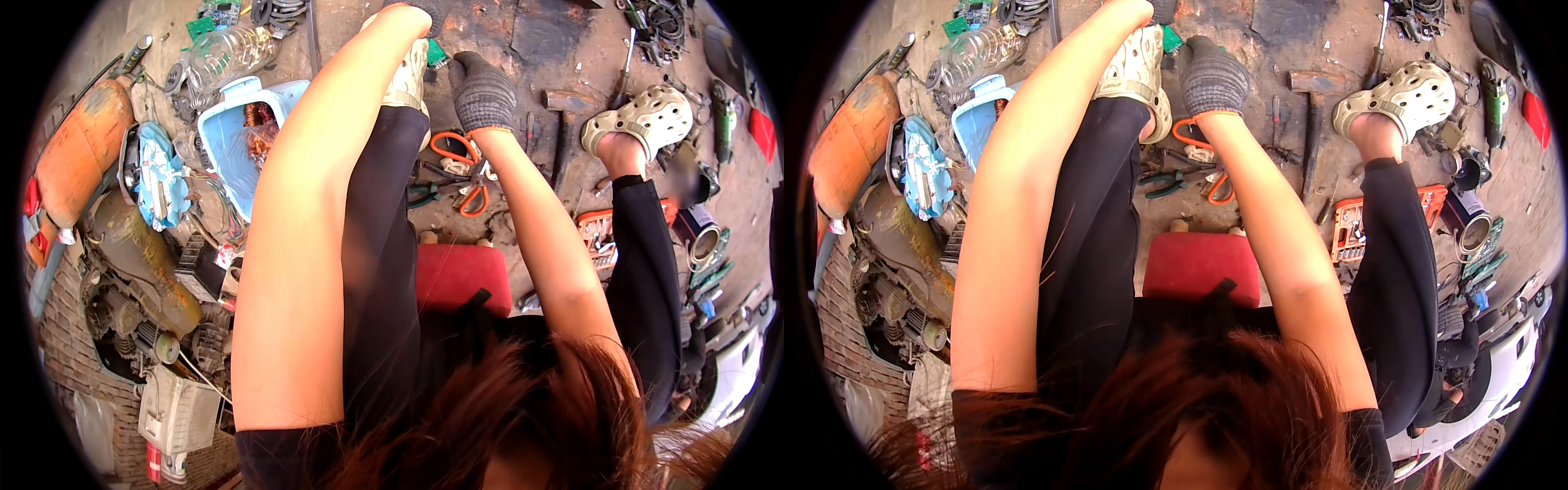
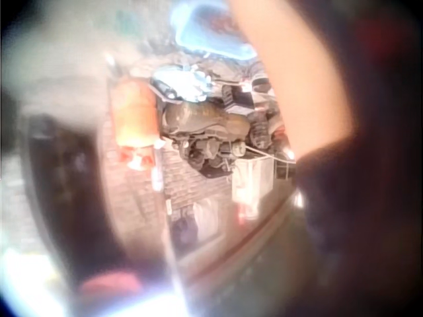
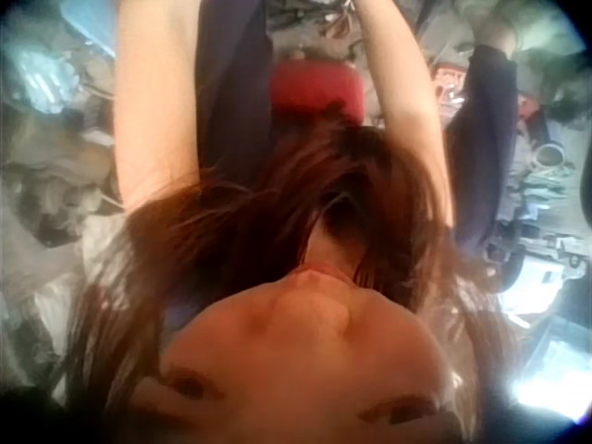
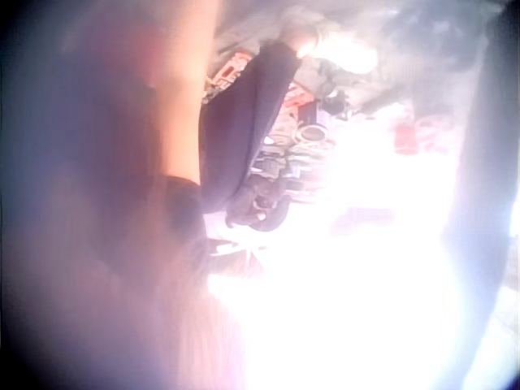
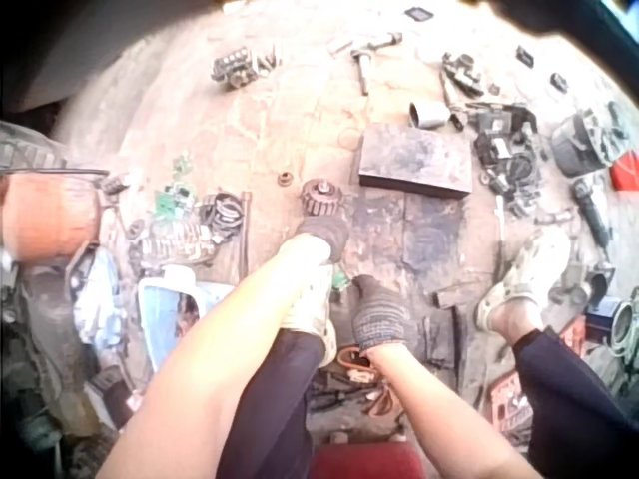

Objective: The person sits on the floor and uses pliers, a screwdriver, and a hammer to remove components from a green circuit board. They extract a cylindrical part, place it on a gear, and strike it with a hammer before continuing to disassemble the board.

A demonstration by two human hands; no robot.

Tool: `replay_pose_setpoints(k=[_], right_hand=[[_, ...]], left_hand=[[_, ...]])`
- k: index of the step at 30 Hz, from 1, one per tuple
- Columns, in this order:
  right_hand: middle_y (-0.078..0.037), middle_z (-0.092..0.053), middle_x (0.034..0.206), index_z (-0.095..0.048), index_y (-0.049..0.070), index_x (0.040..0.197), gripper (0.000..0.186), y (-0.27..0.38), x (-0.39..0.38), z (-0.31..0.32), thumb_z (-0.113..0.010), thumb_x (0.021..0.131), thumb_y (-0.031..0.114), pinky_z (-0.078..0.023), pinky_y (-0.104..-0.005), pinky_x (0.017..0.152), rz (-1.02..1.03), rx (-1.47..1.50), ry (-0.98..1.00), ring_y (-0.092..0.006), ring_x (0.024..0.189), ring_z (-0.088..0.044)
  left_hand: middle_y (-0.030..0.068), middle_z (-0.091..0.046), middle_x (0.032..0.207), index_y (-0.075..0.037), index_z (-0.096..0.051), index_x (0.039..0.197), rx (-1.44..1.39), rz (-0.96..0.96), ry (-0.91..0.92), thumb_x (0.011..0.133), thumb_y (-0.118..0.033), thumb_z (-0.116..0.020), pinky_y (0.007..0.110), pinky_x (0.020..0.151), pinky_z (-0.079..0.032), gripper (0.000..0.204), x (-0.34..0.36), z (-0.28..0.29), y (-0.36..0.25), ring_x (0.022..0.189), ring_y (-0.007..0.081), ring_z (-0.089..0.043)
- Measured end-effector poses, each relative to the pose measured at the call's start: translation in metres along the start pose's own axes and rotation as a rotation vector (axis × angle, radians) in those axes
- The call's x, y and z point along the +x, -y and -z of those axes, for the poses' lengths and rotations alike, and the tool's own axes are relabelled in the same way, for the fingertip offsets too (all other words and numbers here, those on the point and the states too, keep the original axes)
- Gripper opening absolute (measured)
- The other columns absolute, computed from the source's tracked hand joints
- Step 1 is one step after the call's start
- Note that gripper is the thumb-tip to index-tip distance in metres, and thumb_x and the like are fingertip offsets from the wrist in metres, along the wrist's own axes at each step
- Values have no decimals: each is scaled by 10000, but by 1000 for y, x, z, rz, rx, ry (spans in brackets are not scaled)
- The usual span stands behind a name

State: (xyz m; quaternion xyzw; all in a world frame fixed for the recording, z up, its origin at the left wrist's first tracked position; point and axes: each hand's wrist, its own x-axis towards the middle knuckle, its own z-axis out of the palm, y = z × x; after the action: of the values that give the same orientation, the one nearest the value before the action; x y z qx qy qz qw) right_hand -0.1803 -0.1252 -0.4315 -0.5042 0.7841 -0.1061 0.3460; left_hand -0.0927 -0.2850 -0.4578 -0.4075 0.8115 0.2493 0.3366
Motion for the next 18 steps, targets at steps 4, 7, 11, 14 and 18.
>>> replay_pose_setpoints(k=[4, 7, 11, 14, 18], right_hand=[[-180, -668, 943, -664, 100, 1064, 319, 14, 6, 7, -542, 885, 334, -497, -437, 794, 19, -139, 121, -360, 886, -635], [-182, -667, 945, -686, 96, 1018, 317, -28, 23, -6, -555, 874, 347, -501, -425, 785, 144, 64, 2, -362, 875, -636], [-182, -677, 971, -688, 51, 1032, 406, -47, 56, 6, -605, 846, 402, -495, -389, 817, 123, 198, 265, -316, 889, -655], [-159, -696, 942, -672, 16, 1071, 479, -61, 72, 5, -612, 846, 435, -491, -349, 829, 223, 173, 314, -249, 877, -664], [-116, -705, 930, -663, 13, 1098, 534, -72, 91, 15, -589, 856, 483, -482, -329, 826, 170, 201, 452, -198, 855, -651]], left_hand=[[158, -678, 1030, -62, -716, 962, -2, 13, -15, 775, -195, -588, 428, 801, -525, 263, -3, -3, 4, 964, 295, -658], [159, -678, 1028, -64, -719, 955, 23, -17, -19, 769, -207, -595, 420, 809, -523, 264, 3, 3, 0, 964, 296, -657], [162, -677, 1025, -67, -721, 945, 37, -32, -4, 762, -221, -604, 410, 820, -520, 266, 3, 1, 4, 964, 296, -656], [163, -676, 1022, -69, -723, 937, 20, -43, 23, 756, -232, -611, 403, 828, -518, 268, 1, 4, 8, 964, 297, -655], [150, -683, 1000, -93, -729, 930, 46, -34, 59, 757, -241, -613, 403, 812, -520, 256, -5, 16, -6, 944, 298, -658]])
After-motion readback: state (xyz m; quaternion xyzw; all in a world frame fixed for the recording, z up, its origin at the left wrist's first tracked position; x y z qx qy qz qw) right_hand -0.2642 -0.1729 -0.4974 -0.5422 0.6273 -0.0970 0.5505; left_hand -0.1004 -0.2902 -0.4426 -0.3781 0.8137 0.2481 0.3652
